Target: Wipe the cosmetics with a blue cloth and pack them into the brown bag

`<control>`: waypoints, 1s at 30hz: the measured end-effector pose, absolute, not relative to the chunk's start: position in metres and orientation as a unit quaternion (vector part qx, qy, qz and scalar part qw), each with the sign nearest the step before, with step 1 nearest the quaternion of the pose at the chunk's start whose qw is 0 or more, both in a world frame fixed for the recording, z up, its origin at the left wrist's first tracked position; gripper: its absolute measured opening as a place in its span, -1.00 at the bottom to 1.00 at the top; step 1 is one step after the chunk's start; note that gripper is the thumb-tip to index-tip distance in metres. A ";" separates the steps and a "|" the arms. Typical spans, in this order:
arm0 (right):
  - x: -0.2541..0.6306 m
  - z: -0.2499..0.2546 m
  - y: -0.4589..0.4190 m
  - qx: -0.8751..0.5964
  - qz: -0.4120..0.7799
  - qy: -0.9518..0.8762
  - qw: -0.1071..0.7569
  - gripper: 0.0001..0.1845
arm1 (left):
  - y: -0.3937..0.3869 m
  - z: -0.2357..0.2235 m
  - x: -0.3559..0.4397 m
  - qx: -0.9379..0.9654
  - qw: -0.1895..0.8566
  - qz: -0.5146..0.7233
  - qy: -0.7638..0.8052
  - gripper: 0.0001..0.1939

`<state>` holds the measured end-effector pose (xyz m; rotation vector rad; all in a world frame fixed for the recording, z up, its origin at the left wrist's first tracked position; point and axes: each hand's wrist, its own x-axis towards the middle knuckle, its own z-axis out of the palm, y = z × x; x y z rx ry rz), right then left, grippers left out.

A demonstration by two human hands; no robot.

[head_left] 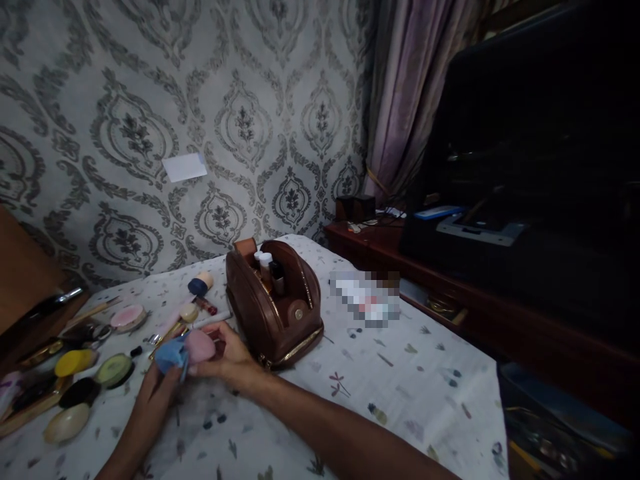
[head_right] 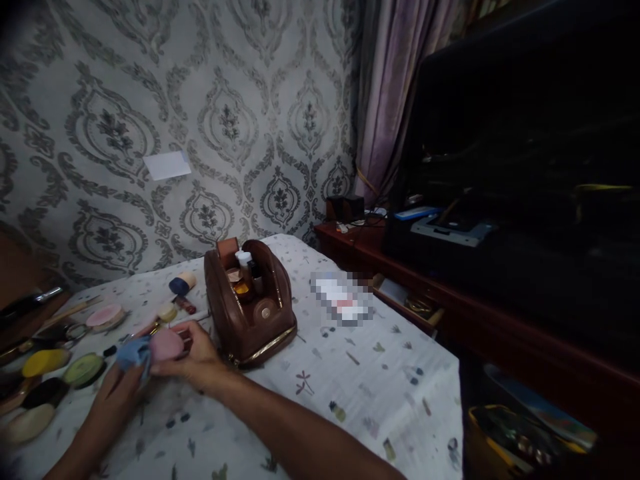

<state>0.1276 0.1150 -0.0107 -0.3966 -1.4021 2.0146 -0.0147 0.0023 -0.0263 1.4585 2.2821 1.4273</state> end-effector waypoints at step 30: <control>0.130 -0.012 0.115 -0.118 0.726 -0.595 0.322 -0.34 | 0.010 -0.003 0.015 0.297 0.337 0.682 0.578 -0.33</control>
